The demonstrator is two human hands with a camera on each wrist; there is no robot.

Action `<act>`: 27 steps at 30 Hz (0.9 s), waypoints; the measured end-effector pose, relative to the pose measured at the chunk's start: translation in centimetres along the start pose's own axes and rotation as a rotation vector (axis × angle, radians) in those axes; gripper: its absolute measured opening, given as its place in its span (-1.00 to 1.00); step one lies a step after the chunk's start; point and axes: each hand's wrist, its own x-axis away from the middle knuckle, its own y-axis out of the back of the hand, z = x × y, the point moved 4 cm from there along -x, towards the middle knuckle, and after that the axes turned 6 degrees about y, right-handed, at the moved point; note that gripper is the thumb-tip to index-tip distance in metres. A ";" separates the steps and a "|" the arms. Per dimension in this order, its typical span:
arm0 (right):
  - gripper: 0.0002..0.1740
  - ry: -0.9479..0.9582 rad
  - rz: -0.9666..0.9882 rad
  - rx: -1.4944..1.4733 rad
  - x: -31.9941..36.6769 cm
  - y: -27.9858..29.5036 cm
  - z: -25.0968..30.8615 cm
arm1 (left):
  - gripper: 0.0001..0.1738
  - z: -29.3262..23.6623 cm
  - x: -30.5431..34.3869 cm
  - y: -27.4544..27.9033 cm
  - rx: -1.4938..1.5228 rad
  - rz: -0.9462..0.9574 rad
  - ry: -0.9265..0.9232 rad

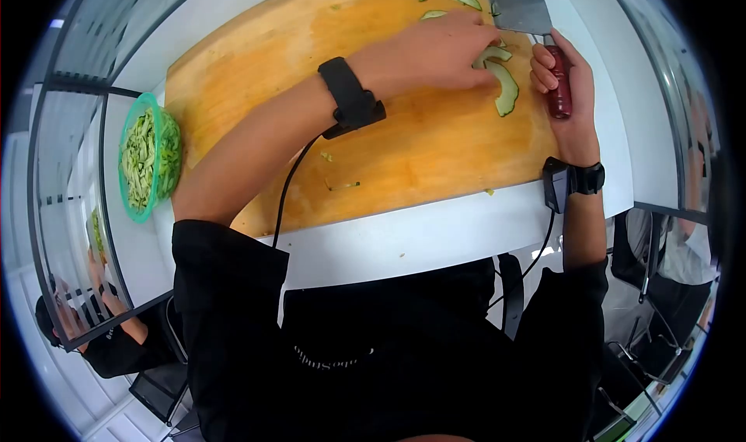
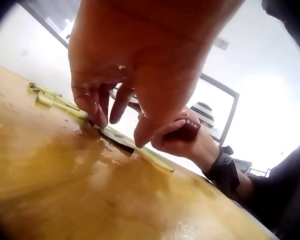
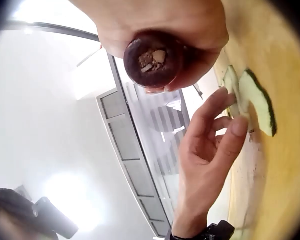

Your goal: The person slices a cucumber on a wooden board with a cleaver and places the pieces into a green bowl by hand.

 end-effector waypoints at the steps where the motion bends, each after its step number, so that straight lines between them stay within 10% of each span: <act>1: -0.59 0.002 0.020 -0.033 -0.1 0.3 0.2 | -0.46 0.0 -0.1 -0.1 -0.016 -0.020 -0.017; 18: -0.65 0.028 0.087 -0.215 0.0 0.6 1.5 | -0.57 0.0 -0.7 -0.5 0.277 0.237 0.131; 27: -0.68 0.015 0.046 -0.185 -0.2 0.8 0.8 | -0.79 -0.9 4.6 2.0 0.337 -0.010 0.041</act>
